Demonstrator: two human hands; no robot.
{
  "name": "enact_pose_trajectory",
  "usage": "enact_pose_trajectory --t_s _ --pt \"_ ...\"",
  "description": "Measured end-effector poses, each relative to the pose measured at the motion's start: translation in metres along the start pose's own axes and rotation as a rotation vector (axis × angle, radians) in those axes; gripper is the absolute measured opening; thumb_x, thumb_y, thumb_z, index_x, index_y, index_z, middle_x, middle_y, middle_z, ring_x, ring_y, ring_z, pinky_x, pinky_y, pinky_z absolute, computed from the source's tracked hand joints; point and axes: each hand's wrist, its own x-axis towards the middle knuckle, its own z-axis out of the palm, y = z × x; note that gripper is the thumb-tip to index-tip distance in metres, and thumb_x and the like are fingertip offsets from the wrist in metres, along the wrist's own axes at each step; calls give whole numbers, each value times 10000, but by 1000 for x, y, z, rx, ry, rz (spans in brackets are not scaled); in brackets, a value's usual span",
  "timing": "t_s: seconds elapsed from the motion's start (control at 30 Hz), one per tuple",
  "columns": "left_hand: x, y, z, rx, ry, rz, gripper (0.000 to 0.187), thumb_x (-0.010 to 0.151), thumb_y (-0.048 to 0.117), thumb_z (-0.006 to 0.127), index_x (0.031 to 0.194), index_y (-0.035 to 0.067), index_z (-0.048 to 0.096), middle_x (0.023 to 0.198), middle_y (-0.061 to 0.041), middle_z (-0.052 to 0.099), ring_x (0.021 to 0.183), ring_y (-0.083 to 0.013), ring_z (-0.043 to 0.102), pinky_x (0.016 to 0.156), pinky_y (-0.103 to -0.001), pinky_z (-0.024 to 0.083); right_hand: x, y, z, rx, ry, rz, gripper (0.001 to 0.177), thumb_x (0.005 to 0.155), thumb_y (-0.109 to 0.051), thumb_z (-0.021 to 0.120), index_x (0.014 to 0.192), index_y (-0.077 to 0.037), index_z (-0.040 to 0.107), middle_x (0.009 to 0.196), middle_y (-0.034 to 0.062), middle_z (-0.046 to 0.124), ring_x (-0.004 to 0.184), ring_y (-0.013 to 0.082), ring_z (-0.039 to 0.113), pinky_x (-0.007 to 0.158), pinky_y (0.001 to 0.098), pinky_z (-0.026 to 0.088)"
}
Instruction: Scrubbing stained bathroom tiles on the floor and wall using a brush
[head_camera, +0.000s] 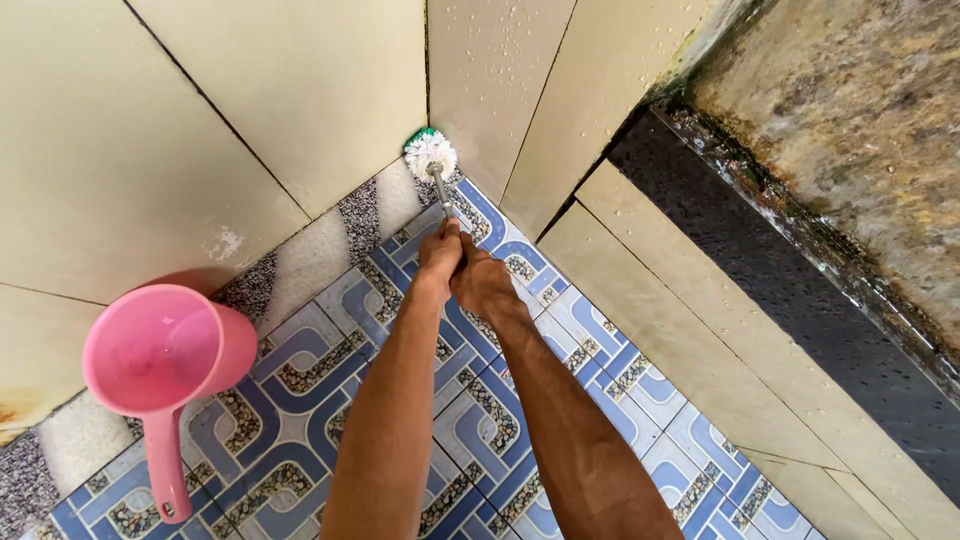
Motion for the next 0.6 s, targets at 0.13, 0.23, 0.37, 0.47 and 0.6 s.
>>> enact_pose_trajectory --t_s 0.13,0.23,0.37,0.47,0.6 --pt "-26 1 -6 59 -14 -29 353 1026 395 564 1054 80 720 841 -29 672 741 -146 594 658 -340 510 -58 -39 -26 116 -72 141 655 946 -334 523 1573 -322 334 1291 187 684 1095 416 715 870 498 629" --pt "-34 -15 -13 45 -18 16 322 1013 388 572 1078 115 729 854 -20 691 756 -129 600 684 -329 522 -59 -16 -5 161 -78 200 678 968 -347 501 1599 -331 252 1316 187 649 1030 436 740 780 530 664" --pt "-65 -37 -24 40 -25 -10 384 1036 403 560 1121 66 724 904 -30 690 807 -146 602 727 -340 510 -77 10 21 123 18 0 699 931 -312 592 1573 -309 316 1258 225 678 1085 444 678 876 510 574" --pt "-104 -53 -32 26 -21 -15 408 1037 411 562 1169 61 726 932 -23 697 834 -145 607 747 -334 517 -95 33 43 128 4 -24 703 923 -284 564 1578 -271 309 1241 234 679 1079 439 691 876 494 594" --pt "-152 -72 -58 -131 -61 103 389 1026 415 526 1314 188 656 1078 93 721 938 -62 633 812 -245 513 -122 47 63 -18 12 -174 621 983 -316 508 1573 -212 344 1230 237 698 1050 435 712 910 471 586"
